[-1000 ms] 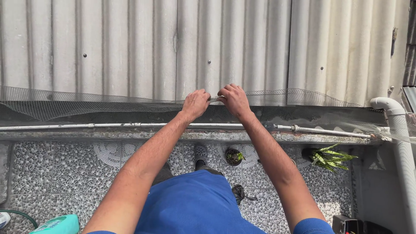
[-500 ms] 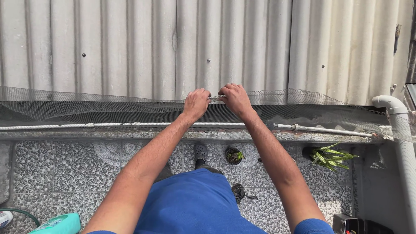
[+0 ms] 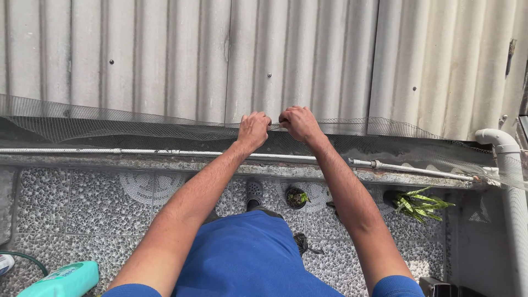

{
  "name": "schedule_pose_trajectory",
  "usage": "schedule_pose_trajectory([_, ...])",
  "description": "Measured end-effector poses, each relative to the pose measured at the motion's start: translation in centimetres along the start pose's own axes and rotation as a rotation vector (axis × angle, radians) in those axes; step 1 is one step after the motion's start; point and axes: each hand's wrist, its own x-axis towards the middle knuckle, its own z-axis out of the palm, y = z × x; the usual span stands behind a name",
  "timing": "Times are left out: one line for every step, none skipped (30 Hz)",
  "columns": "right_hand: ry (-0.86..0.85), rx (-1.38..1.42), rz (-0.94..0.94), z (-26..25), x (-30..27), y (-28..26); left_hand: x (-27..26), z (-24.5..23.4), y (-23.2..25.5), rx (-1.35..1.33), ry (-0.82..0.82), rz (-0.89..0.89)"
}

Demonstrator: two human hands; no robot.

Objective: The person installs a mesh screen along the edge of a corrugated roof. They align the screen and secure it to a pipe and the roof structure using small ties.

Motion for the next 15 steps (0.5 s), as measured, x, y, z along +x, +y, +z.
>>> schedule_pose_trajectory([-0.001,0.000,-0.011,-0.8,-0.5,-0.1,0.0,0.1,0.7,0.002,0.005,-0.010])
schedule_pose_trajectory([0.009,-0.028,-0.005,-1.5,-0.4,-0.4,0.1,-0.2,0.9,0.017,0.012,-0.012])
schedule_pose_trajectory([0.019,-0.055,0.002,-2.2,-0.3,-0.7,0.1,-0.4,1.0,0.032,0.020,-0.015])
schedule_pose_trajectory([0.020,-0.052,-0.020,-1.8,-0.5,-0.6,-0.6,-2.5,1.8,0.040,0.028,-0.034])
schedule_pose_trajectory([0.060,-0.079,-0.007,-1.5,-0.6,-0.5,-1.4,-4.5,2.7,0.037,0.017,-0.027])
schedule_pose_trajectory([0.100,-0.106,0.006,-1.2,-0.6,-0.3,-2.0,-6.5,3.6,0.031,0.007,-0.019])
schedule_pose_trajectory([0.100,-0.105,-0.017,-0.6,-0.6,-1.3,-3.2,-7.0,2.3,0.036,0.017,-0.038])
schedule_pose_trajectory([0.135,-0.069,-0.021,-0.1,-0.7,-2.0,-4.3,-7.5,1.3,0.103,0.055,-0.014])
schedule_pose_trajectory([0.169,-0.032,-0.026,0.3,-0.9,-2.7,-5.3,-7.9,0.4,0.171,0.091,0.010])
schedule_pose_trajectory([0.165,-0.034,-0.040,0.9,-0.9,-3.8,-6.7,-7.9,-1.9,0.170,0.098,-0.004])
schedule_pose_trajectory([0.203,0.017,-0.084,1.4,-0.9,-4.9,-8.1,-7.8,-4.1,0.219,0.075,-0.033])
schedule_pose_trajectory([0.241,0.074,-0.122,2.1,-1.0,-6.2,-9.7,-7.9,-6.4,0.270,0.047,-0.059])
schedule_pose_trajectory([0.238,0.077,-0.132,2.8,-0.7,-7.3,-10.4,-8.9,-7.0,0.272,0.049,-0.068])
schedule_pose_trajectory([0.248,0.121,-0.166,3.5,-0.5,-8.4,-11.1,-9.9,-7.6,0.253,-0.059,-0.104])
schedule_pose_trajectory([0.258,0.166,-0.201,4.2,-0.2,-9.6,-11.7,-10.9,-8.3,0.232,-0.167,-0.140])
